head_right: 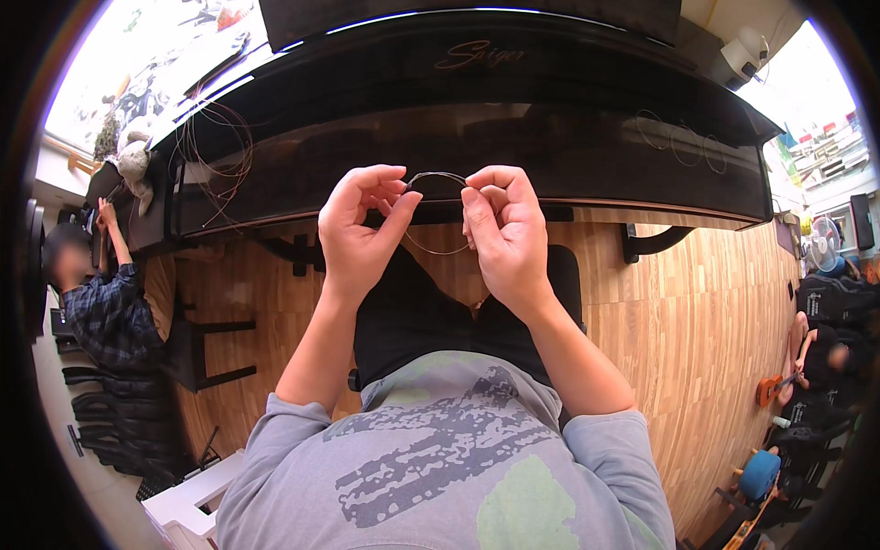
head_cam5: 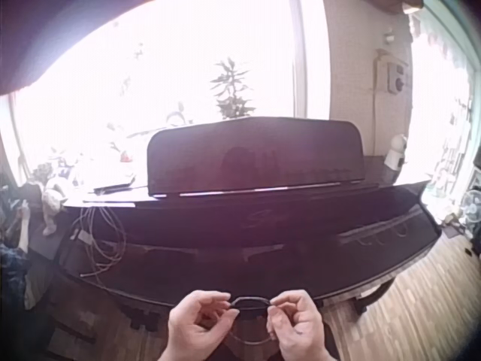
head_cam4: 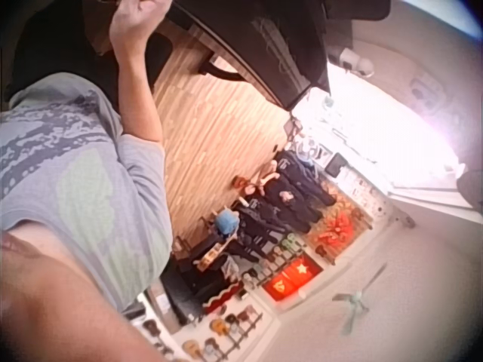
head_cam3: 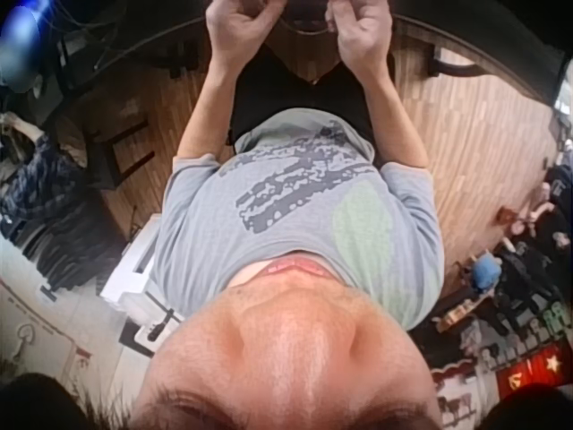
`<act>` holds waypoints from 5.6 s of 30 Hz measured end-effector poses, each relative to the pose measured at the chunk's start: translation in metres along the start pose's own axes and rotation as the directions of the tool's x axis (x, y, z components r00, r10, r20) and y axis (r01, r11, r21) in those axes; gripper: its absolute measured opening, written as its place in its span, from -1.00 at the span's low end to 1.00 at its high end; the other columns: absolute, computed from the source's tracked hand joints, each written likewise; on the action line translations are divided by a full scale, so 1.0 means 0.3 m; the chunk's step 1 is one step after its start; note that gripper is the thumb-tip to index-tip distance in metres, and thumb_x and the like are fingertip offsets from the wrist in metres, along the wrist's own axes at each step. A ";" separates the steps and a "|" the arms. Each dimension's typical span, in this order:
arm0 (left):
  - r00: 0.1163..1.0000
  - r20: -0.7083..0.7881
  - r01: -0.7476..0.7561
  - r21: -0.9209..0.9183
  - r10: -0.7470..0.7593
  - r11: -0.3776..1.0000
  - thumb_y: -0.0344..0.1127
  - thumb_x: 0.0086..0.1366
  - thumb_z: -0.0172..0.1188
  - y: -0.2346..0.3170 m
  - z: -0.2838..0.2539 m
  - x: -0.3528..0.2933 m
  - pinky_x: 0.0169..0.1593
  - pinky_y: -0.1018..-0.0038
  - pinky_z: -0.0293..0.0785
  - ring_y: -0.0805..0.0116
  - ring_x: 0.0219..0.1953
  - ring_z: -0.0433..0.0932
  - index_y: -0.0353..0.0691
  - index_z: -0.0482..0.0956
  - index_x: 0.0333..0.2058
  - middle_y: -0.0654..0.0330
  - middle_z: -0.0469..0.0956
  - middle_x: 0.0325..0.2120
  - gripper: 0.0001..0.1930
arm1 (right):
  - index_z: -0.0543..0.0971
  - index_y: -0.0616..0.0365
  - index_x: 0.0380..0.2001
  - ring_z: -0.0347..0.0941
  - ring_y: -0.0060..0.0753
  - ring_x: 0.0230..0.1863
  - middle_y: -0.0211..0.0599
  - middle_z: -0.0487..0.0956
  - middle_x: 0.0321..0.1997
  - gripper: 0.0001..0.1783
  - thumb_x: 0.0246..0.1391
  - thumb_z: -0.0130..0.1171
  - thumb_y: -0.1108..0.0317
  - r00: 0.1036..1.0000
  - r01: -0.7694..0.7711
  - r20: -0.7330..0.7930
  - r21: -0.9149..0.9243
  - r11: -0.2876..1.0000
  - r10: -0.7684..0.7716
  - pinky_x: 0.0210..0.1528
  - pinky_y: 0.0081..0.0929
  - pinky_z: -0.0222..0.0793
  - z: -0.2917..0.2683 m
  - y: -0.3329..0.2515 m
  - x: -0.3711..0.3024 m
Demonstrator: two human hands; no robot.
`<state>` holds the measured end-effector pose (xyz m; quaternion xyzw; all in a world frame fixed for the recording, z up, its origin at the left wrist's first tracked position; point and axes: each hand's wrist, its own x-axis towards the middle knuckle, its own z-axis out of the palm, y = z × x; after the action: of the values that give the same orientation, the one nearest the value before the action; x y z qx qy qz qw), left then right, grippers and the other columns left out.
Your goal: The person shapes thin metal wire by hand into circular loops and small hooks. They repeatedly bend and twist the wire, forming multiple loops and placing them on the piano surface.
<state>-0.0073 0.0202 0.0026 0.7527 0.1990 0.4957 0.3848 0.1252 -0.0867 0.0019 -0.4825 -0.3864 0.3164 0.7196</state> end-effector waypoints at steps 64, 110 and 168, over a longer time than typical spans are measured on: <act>0.964 0.054 0.266 -0.271 -0.261 0.925 -0.52 0.28 0.10 0.094 0.032 -0.027 -0.59 0.75 0.21 0.75 -0.58 0.29 -0.38 0.52 -0.33 0.26 0.47 -0.40 -0.95 | 0.46 0.24 -0.48 0.59 -0.34 -0.24 -0.09 0.60 -0.26 -0.83 -0.10 0.26 0.63 0.917 0.334 -0.064 -0.420 0.844 -0.394 -0.17 -0.49 0.51 0.065 0.021 -0.037; 0.841 0.382 0.482 -0.208 -0.383 0.851 -0.33 0.35 0.07 0.079 -0.002 -0.009 -0.57 0.73 0.22 0.75 -0.64 0.31 -0.29 0.58 -0.37 0.43 0.39 -0.69 -0.81 | 0.59 0.19 -0.31 0.49 -0.48 -0.37 -0.31 0.57 -0.39 -0.83 -0.04 0.27 0.55 0.971 0.236 0.108 -0.552 0.799 -0.213 -0.32 -0.60 0.36 -0.035 -0.113 -0.029; 0.941 0.172 0.256 -0.925 -0.292 0.281 -0.63 0.17 0.22 0.003 0.086 -0.074 -0.09 0.50 0.48 0.44 -0.22 0.55 -0.11 0.27 -0.28 0.15 0.59 -0.32 -0.67 | 0.51 0.30 -0.22 0.45 -0.67 -0.61 -0.36 0.55 -0.52 -0.84 0.22 0.09 0.42 0.907 -0.390 0.212 0.104 0.915 0.363 -0.60 -0.74 0.39 0.028 -0.100 0.008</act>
<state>0.0062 -0.0054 -0.0155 0.3392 0.0095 0.4569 0.8222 0.1217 -0.0911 0.0325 -0.4629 -0.3284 0.5206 0.6378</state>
